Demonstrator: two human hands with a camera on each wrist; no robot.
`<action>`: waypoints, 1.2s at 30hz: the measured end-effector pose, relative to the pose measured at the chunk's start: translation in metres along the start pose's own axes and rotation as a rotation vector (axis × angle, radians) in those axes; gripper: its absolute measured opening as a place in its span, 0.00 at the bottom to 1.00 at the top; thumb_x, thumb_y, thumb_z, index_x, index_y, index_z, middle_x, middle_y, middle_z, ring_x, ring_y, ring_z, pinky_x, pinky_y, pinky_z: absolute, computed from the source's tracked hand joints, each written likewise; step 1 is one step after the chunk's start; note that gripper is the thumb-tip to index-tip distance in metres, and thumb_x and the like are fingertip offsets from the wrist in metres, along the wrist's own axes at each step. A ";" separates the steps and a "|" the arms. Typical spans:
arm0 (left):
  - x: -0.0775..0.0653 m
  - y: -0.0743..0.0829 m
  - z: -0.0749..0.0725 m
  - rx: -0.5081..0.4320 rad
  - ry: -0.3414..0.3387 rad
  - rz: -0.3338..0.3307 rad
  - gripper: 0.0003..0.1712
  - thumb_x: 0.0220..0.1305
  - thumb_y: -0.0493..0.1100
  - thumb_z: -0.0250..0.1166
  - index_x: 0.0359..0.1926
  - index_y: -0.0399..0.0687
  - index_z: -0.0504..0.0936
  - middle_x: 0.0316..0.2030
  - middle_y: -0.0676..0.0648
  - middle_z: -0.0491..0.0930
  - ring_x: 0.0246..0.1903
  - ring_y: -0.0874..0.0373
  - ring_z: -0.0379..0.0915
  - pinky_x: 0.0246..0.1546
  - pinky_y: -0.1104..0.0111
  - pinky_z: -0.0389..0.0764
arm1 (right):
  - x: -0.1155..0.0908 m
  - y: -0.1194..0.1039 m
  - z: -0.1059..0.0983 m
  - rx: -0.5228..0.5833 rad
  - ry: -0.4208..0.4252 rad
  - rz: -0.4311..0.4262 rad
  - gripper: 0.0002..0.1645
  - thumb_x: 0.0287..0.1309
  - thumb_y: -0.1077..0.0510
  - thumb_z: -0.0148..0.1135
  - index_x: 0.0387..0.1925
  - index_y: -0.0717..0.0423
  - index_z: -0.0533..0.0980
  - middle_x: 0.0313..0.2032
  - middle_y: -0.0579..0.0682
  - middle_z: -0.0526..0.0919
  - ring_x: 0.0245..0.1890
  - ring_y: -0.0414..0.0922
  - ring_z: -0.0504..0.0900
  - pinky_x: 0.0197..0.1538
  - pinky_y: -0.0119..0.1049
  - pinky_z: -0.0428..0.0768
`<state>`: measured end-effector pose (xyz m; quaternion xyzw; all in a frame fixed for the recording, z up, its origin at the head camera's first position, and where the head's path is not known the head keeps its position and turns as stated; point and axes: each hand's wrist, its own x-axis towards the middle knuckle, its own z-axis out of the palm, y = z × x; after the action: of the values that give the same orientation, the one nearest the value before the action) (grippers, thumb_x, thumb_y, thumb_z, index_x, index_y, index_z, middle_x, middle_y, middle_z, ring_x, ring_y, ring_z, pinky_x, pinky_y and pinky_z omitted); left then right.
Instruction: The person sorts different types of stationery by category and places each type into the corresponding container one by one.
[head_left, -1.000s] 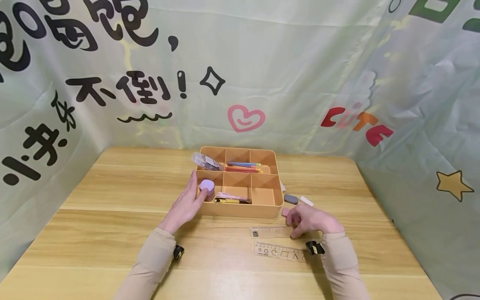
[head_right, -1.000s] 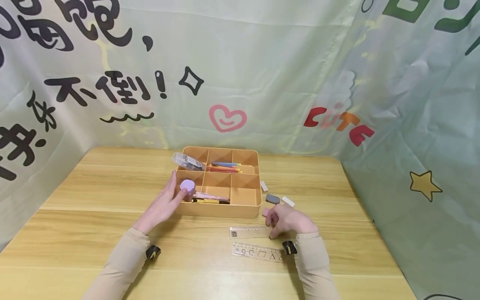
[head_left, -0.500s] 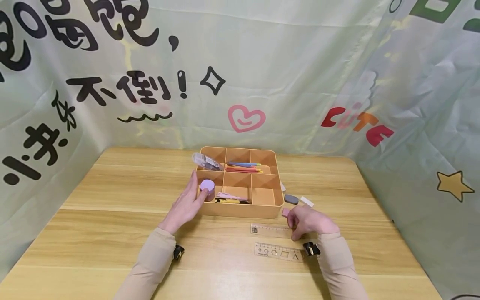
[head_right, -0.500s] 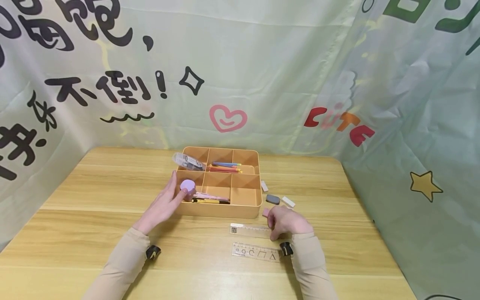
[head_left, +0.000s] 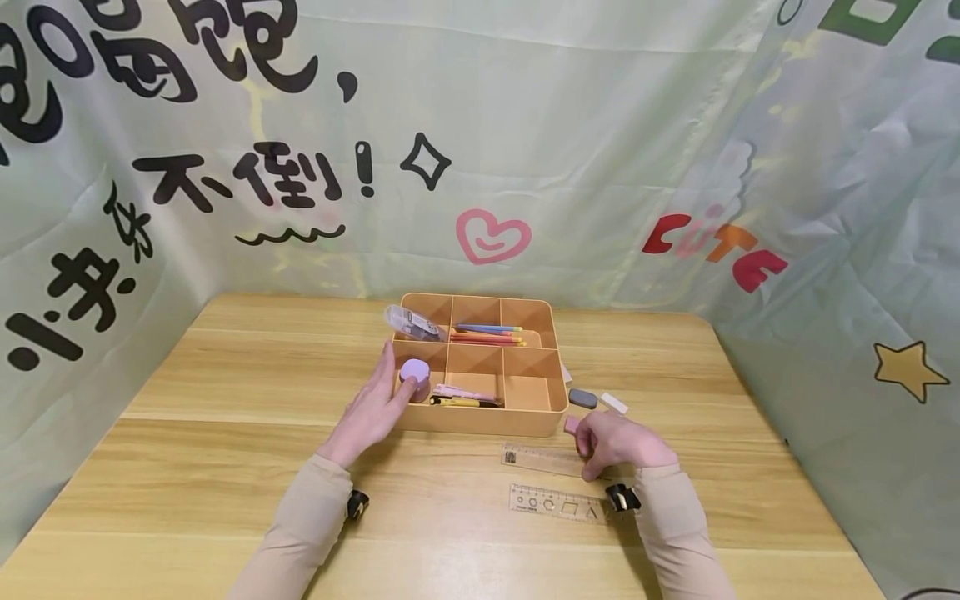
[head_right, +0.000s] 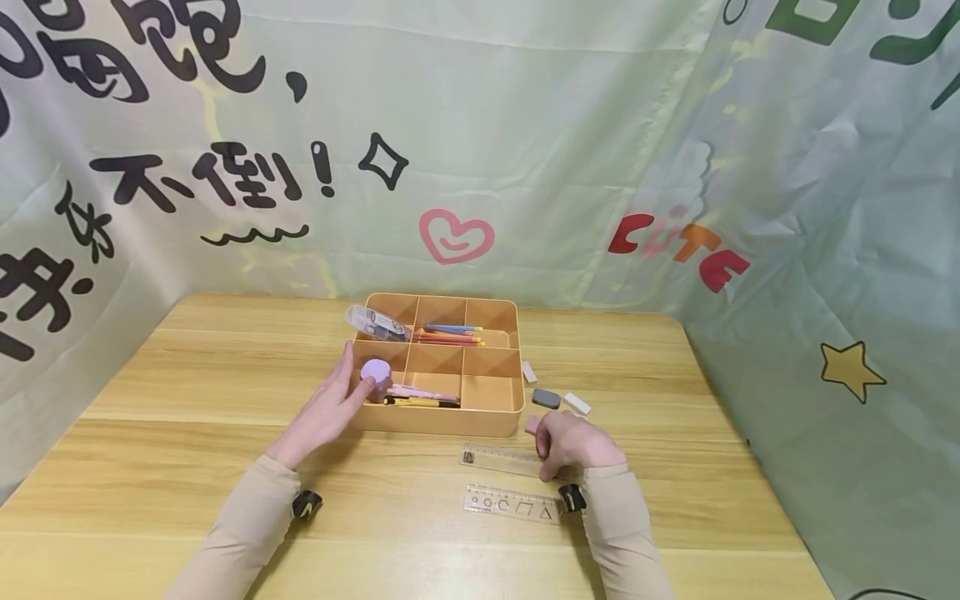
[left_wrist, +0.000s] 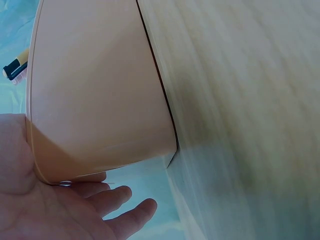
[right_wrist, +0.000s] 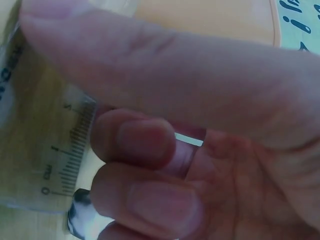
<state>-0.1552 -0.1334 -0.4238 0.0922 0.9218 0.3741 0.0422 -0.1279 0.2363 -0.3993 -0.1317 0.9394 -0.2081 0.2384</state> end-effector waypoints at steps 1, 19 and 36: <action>0.000 0.000 0.000 0.000 0.003 0.004 0.47 0.79 0.57 0.45 0.80 0.40 0.30 0.81 0.36 0.34 0.78 0.37 0.42 0.77 0.43 0.53 | 0.000 0.000 0.000 0.004 -0.004 -0.002 0.18 0.33 0.66 0.80 0.23 0.55 0.75 0.23 0.45 0.75 0.26 0.41 0.71 0.32 0.31 0.70; 0.000 0.001 0.000 -0.005 -0.001 0.011 0.47 0.79 0.56 0.45 0.79 0.37 0.30 0.81 0.35 0.33 0.79 0.38 0.41 0.78 0.45 0.51 | -0.001 0.013 -0.012 0.124 -0.045 -0.235 0.15 0.46 0.60 0.78 0.23 0.58 0.76 0.20 0.39 0.73 0.23 0.33 0.69 0.28 0.25 0.69; 0.000 0.001 -0.001 -0.011 -0.018 0.002 0.47 0.79 0.57 0.44 0.79 0.39 0.28 0.81 0.37 0.32 0.79 0.38 0.40 0.78 0.44 0.50 | -0.010 0.026 -0.024 0.216 -0.024 -0.463 0.11 0.53 0.58 0.75 0.25 0.54 0.78 0.21 0.46 0.75 0.25 0.30 0.70 0.31 0.27 0.72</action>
<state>-0.1551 -0.1336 -0.4228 0.0961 0.9192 0.3784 0.0507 -0.1352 0.2705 -0.3875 -0.3195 0.8537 -0.3546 0.2082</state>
